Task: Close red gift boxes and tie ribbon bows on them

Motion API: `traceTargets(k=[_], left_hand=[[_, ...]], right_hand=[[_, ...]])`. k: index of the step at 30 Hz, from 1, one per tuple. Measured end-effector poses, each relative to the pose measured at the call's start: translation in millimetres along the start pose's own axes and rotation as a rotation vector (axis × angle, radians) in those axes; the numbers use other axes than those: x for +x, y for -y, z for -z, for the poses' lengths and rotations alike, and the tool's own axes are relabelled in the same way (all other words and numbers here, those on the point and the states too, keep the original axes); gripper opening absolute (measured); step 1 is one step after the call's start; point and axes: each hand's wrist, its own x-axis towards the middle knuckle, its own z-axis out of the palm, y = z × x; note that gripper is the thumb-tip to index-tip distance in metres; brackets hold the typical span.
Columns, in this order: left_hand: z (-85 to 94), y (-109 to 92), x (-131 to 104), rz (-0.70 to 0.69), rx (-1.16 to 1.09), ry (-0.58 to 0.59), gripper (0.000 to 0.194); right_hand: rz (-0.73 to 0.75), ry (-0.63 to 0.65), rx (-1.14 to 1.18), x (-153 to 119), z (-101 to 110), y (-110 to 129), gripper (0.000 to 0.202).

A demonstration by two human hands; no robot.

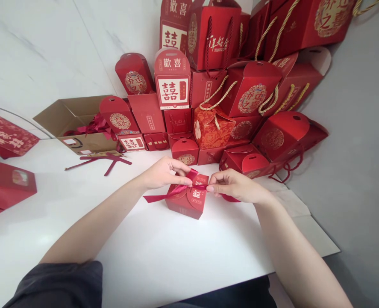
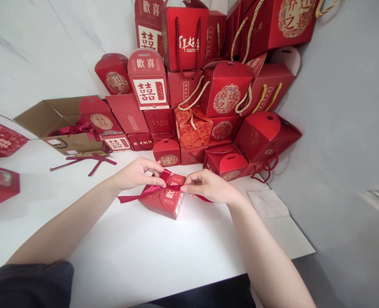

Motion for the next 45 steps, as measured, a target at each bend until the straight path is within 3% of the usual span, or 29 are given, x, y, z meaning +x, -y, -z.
traceTargets(k=[4, 10, 18, 25, 27, 30, 34, 40, 45], left_hand=[[4.3, 0, 0, -0.011, 0.096, 0.058, 0.033], [8.1, 9, 3, -0.037, 0.132, 0.098, 0.035], [4.1, 11, 4, -0.132, 0.143, 0.127, 0.03], [2.4, 10, 3, -0.13, 0.157, 0.079, 0.027], [0.6, 10, 3, -0.132, 0.157, 0.061, 0.028], [-3.3, 9, 1, -0.085, 0.072, 0.068, 0.028], [-6.7, 5, -2, -0.025, -0.033, 0.031, 0.031], [-3.5, 0, -4, -0.035, 0.103, 0.027, 0.038], [-0.1, 4, -2, -0.01, 0.08, 0.058, 0.032]], right_hand=[[0.005, 0.016, 0.059, -5, 3, 5, 0.034], [0.217, -0.154, 0.172, -4, -15, 10, 0.022], [0.396, -0.346, -0.421, 11, -46, 13, 0.027], [0.388, -0.425, -0.541, 9, -52, 14, 0.031], [0.344, -0.525, -0.482, 8, -51, 13, 0.037], [0.269, -0.668, -0.408, 11, -50, 9, 0.029], [0.258, -0.598, -0.27, 18, -51, 2, 0.024], [0.358, -0.594, -0.069, 19, -52, 2, 0.016], [0.433, -0.448, -0.077, 20, -53, 1, 0.014]])
